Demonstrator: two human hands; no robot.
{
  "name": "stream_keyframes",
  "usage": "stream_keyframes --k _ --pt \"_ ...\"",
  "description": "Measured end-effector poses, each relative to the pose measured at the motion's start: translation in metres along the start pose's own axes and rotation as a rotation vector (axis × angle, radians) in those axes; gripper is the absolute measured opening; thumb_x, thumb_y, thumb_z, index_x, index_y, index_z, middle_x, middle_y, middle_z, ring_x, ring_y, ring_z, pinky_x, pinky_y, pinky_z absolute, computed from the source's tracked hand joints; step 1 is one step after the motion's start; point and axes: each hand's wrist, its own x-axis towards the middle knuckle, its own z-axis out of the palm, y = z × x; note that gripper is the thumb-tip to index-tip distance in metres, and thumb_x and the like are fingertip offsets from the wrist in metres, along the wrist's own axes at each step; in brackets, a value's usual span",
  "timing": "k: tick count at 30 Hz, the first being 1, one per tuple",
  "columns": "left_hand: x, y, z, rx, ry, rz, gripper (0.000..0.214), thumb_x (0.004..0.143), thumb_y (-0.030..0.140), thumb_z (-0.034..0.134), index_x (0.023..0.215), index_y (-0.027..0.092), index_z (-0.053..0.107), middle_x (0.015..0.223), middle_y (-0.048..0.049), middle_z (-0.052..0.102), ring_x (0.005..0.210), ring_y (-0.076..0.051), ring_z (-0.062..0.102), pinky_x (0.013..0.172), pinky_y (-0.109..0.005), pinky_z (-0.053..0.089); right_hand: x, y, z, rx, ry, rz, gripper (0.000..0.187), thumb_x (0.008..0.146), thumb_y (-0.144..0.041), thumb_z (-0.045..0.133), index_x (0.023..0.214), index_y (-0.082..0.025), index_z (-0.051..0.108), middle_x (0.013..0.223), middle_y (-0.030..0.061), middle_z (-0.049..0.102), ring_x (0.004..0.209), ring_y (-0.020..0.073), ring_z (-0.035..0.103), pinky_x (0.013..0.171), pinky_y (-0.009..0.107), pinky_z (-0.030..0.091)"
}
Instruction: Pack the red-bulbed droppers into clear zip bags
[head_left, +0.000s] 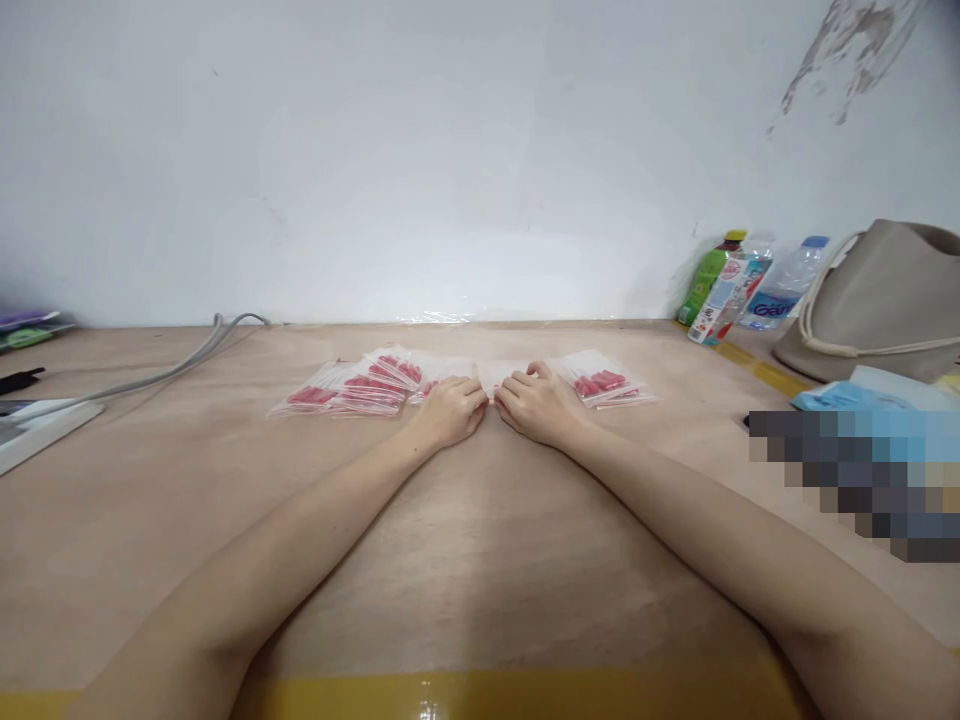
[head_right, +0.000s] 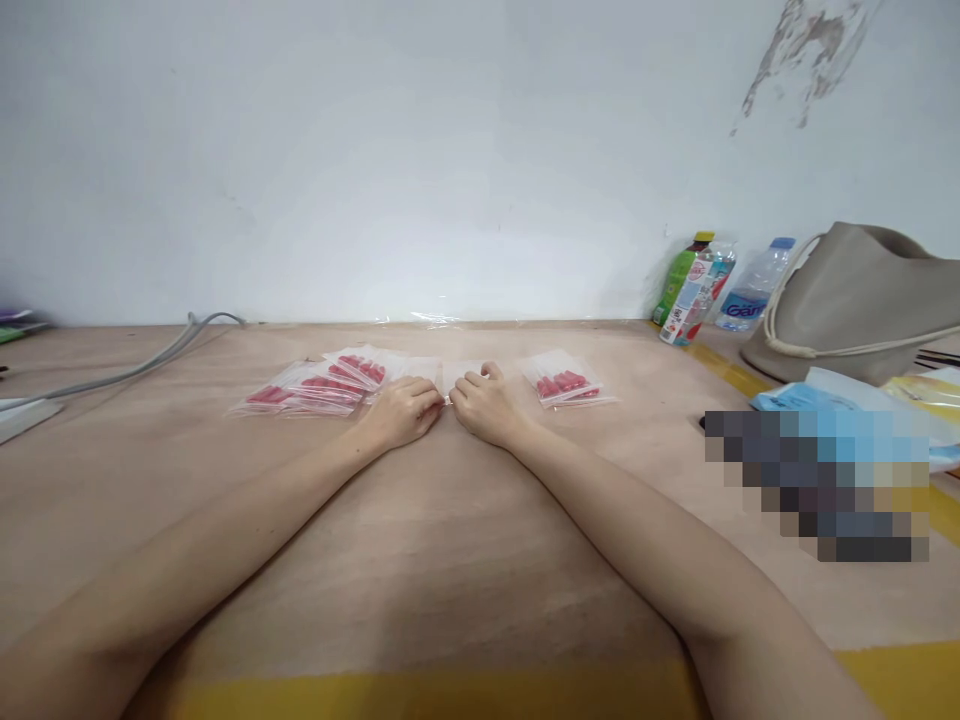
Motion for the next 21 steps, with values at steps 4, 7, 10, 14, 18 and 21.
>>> stream_keyframes --k 4,7,10,14,18,21 --pt "-0.001 0.000 -0.001 -0.018 0.002 0.000 0.018 0.083 0.016 0.046 0.071 0.015 0.059 0.072 -0.0052 0.059 0.068 -0.017 0.053 0.065 -0.029 0.040 -0.017 0.014 0.003 -0.029 0.056 0.003 0.029 0.087 -0.016 0.035 0.070 -0.015 0.059 0.067 0.0049 0.059 0.069 0.0149 0.046 0.074 0.034 0.023" --pt "-0.001 0.000 0.001 -0.032 0.002 -0.001 0.018 0.083 0.017 0.046 0.072 0.015 0.059 0.072 -0.0054 0.059 0.069 -0.018 0.053 0.065 -0.029 0.040 -0.032 0.026 0.002 -0.022 0.064 0.019 0.030 0.087 -0.018 0.036 0.068 -0.016 0.059 0.066 0.0049 0.060 0.068 0.0147 0.047 0.073 0.033 0.023" --pt "-0.001 -0.001 0.003 -0.045 0.001 -0.005 0.018 0.083 0.016 0.046 0.072 0.015 0.059 0.073 -0.0057 0.059 0.069 -0.018 0.054 0.065 -0.029 0.040 -0.045 0.035 -0.001 -0.009 0.049 0.056 0.030 0.087 -0.019 0.036 0.068 -0.015 0.059 0.067 0.0056 0.060 0.068 0.0149 0.047 0.071 0.033 0.023" --pt "0.000 0.000 0.003 -0.058 -0.003 -0.009 0.017 0.083 0.016 0.046 0.071 0.015 0.059 0.073 -0.0057 0.058 0.070 -0.017 0.054 0.065 -0.029 0.041 -0.051 0.039 -0.001 -0.039 0.007 0.115 0.029 0.087 -0.019 0.037 0.068 -0.014 0.058 0.067 0.0068 0.061 0.066 0.0159 0.047 0.069 0.034 0.023" --pt "-0.002 -0.001 0.002 -0.066 -0.004 -0.013 0.018 0.083 0.017 0.046 0.072 0.015 0.059 0.073 -0.0057 0.059 0.070 -0.018 0.054 0.065 -0.028 0.041 -0.049 0.037 -0.001 -0.091 -0.056 0.136 0.026 0.086 -0.018 0.038 0.070 -0.013 0.058 0.067 0.0086 0.060 0.066 0.0178 0.047 0.069 0.035 0.022" --pt "-0.003 -0.002 0.002 -0.072 0.003 -0.020 0.019 0.084 0.017 0.046 0.071 0.014 0.060 0.072 -0.0057 0.059 0.070 -0.017 0.055 0.065 -0.028 0.041 -0.046 0.035 -0.004 -0.074 -0.070 0.113 0.023 0.087 -0.023 0.040 0.077 -0.013 0.059 0.076 0.0092 0.062 0.073 0.0191 0.050 0.071 0.035 0.023"
